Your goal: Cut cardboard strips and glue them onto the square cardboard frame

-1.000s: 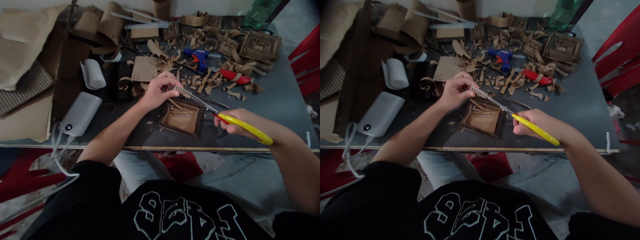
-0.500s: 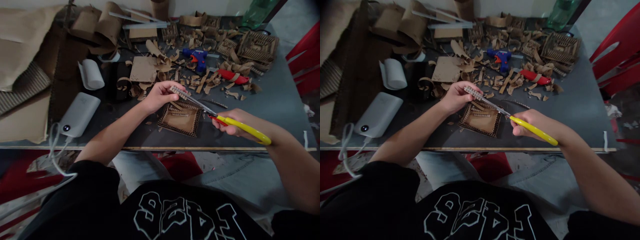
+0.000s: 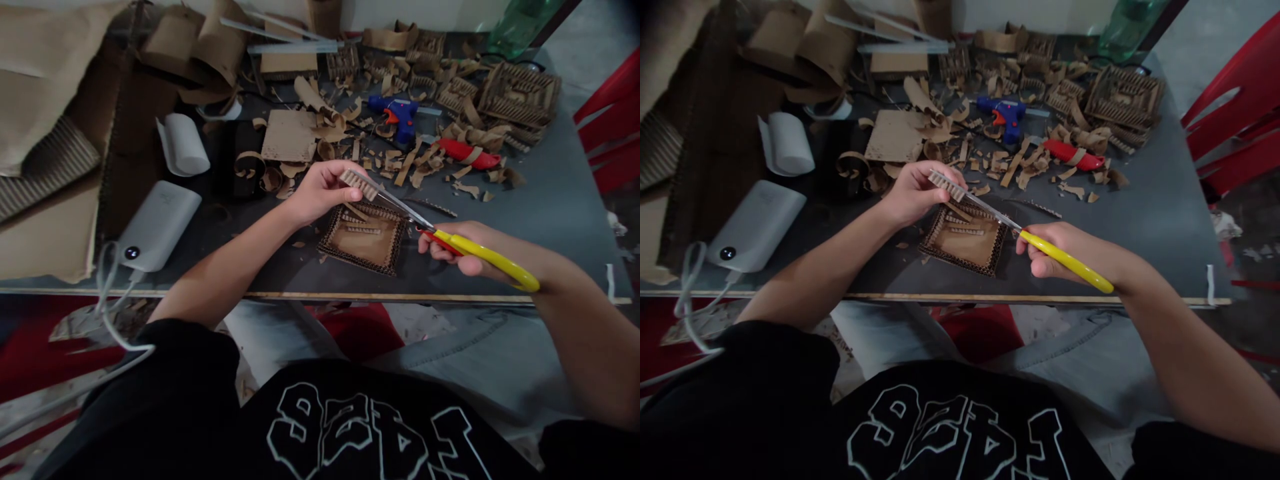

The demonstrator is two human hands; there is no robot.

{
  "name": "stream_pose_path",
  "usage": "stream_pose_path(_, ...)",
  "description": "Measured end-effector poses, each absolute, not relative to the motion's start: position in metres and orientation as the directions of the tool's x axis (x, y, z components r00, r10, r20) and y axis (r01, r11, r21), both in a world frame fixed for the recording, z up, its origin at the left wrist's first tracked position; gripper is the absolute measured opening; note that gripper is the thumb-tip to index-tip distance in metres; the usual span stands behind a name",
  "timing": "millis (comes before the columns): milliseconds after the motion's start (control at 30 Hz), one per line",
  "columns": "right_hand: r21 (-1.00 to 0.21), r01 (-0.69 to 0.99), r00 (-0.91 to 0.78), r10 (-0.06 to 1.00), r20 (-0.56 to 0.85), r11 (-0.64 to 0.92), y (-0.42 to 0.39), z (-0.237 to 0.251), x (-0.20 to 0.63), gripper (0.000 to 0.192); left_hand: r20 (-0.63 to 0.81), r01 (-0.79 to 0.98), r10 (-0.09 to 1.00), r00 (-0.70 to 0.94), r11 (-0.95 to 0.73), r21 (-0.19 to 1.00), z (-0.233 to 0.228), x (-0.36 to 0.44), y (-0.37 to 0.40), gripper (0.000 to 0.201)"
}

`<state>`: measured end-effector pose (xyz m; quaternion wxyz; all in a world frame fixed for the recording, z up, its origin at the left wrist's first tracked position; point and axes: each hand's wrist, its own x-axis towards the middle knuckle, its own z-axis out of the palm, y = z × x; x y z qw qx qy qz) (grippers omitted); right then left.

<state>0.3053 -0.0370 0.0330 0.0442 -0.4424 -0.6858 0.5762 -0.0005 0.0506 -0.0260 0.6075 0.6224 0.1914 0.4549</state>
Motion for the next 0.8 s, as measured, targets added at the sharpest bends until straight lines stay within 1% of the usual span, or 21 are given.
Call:
stream_pose_path(100, -0.814, 0.579, -0.598, 0.659, -0.457, -0.039, -0.036, 0.034, 0.305, 0.089, 0.33, -0.294, 0.802, 0.498, -0.201, 0.934, -0.026, 0.0, 0.05, 0.047)
stream_pose_path(267, -0.803, 0.595, -0.627, 0.649, -0.431, 0.042, -0.035, 0.038, 0.305, 0.087, 0.337, -0.271, 0.795, 0.504, -0.225, 0.936, -0.025, 0.0, 0.049, 0.046)
stream_pose_path(467, -0.806, 0.589, -0.636, 0.648, -0.42, 0.055, -0.034, 0.036, 0.306, 0.088, 0.351, -0.298, 0.772, 0.531, -0.218, 0.929, -0.024, -0.001, 0.047, 0.04)
stream_pose_path(667, -0.776, 0.627, -0.63, 0.632, -0.451, 0.071, -0.035, 0.044, 0.302, 0.091, 0.312, -0.28, 0.787, 0.532, -0.184, 0.942, -0.022, 0.0, 0.045, 0.041)
stream_pose_path(800, -0.769, 0.634, -0.63, 0.633, -0.45, 0.084, -0.036, 0.047, 0.301, 0.095, 0.311, -0.262, 0.788, 0.531, -0.197, 0.945, -0.023, 0.0, 0.045, 0.044)
